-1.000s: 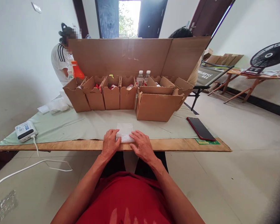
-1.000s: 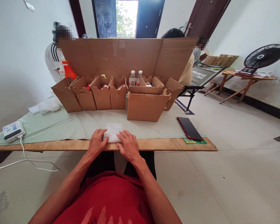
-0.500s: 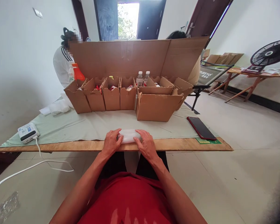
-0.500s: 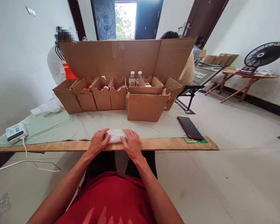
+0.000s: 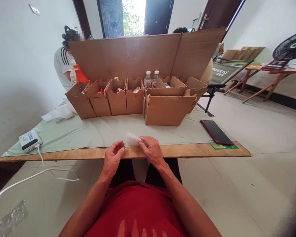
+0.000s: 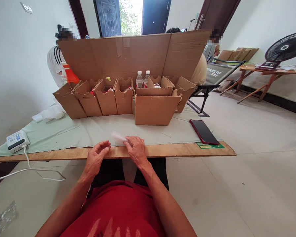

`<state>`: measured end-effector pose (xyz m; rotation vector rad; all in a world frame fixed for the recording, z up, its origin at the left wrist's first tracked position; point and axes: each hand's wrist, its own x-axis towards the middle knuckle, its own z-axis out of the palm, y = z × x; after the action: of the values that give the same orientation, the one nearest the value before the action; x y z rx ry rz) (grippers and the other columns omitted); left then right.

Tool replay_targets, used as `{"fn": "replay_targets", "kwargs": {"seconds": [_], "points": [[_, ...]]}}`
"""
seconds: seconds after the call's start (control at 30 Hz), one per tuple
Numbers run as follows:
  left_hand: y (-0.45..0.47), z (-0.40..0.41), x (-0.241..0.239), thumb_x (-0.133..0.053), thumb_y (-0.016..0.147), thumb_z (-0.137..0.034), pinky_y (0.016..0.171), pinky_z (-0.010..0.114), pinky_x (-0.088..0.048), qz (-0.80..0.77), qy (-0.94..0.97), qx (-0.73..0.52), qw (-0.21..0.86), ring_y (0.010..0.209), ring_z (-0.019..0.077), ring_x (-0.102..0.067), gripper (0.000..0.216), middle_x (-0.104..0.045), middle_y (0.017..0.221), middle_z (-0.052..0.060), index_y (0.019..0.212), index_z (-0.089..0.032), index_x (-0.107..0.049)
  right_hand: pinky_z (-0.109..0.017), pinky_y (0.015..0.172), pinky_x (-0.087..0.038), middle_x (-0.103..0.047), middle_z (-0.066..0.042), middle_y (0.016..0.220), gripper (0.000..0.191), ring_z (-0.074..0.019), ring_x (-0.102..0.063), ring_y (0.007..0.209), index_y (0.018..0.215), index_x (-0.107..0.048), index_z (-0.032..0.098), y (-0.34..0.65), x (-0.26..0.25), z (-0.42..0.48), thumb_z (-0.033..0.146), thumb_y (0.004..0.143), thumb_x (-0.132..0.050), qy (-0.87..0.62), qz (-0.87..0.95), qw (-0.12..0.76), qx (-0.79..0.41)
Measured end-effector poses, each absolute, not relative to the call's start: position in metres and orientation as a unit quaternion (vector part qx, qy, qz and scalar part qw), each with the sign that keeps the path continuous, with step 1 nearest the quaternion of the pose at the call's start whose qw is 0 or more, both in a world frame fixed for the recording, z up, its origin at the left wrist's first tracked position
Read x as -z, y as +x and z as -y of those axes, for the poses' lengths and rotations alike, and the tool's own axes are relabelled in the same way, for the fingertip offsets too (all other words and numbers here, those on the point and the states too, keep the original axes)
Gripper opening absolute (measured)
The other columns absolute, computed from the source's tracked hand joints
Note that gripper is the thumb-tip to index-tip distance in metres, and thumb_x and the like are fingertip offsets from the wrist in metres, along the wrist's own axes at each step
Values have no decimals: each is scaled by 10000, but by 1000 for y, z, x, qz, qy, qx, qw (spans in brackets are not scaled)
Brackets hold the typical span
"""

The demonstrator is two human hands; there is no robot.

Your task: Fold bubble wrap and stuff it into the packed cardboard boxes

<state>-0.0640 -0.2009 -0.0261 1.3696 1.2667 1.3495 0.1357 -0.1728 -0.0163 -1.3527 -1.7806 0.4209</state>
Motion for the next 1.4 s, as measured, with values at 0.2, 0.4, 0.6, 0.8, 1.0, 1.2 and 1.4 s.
{"fn": "replay_targets", "kwargs": {"seconds": [0.2, 0.4, 0.6, 0.8, 1.0, 1.2, 1.4], "points": [[-32, 211, 18, -684, 837, -415, 984, 445, -573, -407, 465, -549, 562, 1149, 298, -700, 486, -730, 1250, 158, 1239, -143, -656, -337, 835, -562, -782, -52, 980, 252, -223, -717, 899, 1054, -730, 221, 117, 11, 212, 351, 938, -548, -501, 657, 486, -284], [-22, 223, 21, -769, 785, -346, 992, 338, -520, -359, 401, -596, 596, 1157, 236, -667, 548, -706, 1293, 102, 1288, -193, -615, -300, 786, -578, -770, -41, 918, 228, -198, -714, 838, 1000, -726, 192, 107, 10, 233, 318, 907, -561, -459, 632, 500, -374], [-28, 227, 17, -811, 731, -276, 921, 292, -511, -314, 370, -593, 642, 1080, 207, -675, 547, -732, 1227, 79, 1250, -202, -653, -314, 827, -537, -763, -46, 949, 241, -203, -680, 872, 1012, -730, 194, 117, 7, 239, 380, 907, -617, -461, 619, 494, -399], [-36, 225, 16, -815, 738, -350, 810, 304, -522, -303, 361, -562, 679, 869, 201, -694, 404, -783, 955, 71, 1083, -153, -742, -325, 828, -515, -764, -39, 893, 207, -208, -665, 845, 914, -756, 197, 123, 3, 236, 367, 862, -650, -452, 639, 462, -418], [-43, 225, 7, -871, 746, -340, 893, 299, -520, -309, 391, -556, 666, 938, 193, -692, 408, -785, 1024, 66, 1099, -168, -760, -313, 800, -490, -754, -45, 902, 242, -207, -648, 848, 939, -741, 187, 129, 1, 239, 394, 897, -623, -477, 633, 462, -398], [-47, 223, 8, -882, 726, -413, 832, 265, -523, -321, 393, -559, 655, 869, 167, -674, 381, -779, 946, 40, 1002, -172, -781, -337, 828, -498, -775, -41, 925, 241, -229, -668, 862, 967, -773, 197, 133, -5, 242, 390, 863, -673, -453, 657, 439, -414], [-49, 226, 9, -890, 717, -414, 753, 225, -496, -352, 407, -539, 648, 786, 136, -627, 339, -760, 878, 16, 928, -168, -790, -354, 900, -519, -755, -64, 1098, 406, -242, -675, 985, 1172, -715, 214, 136, -2, 241, 476, 863, -702, -440, 619, 466, -454]]}}
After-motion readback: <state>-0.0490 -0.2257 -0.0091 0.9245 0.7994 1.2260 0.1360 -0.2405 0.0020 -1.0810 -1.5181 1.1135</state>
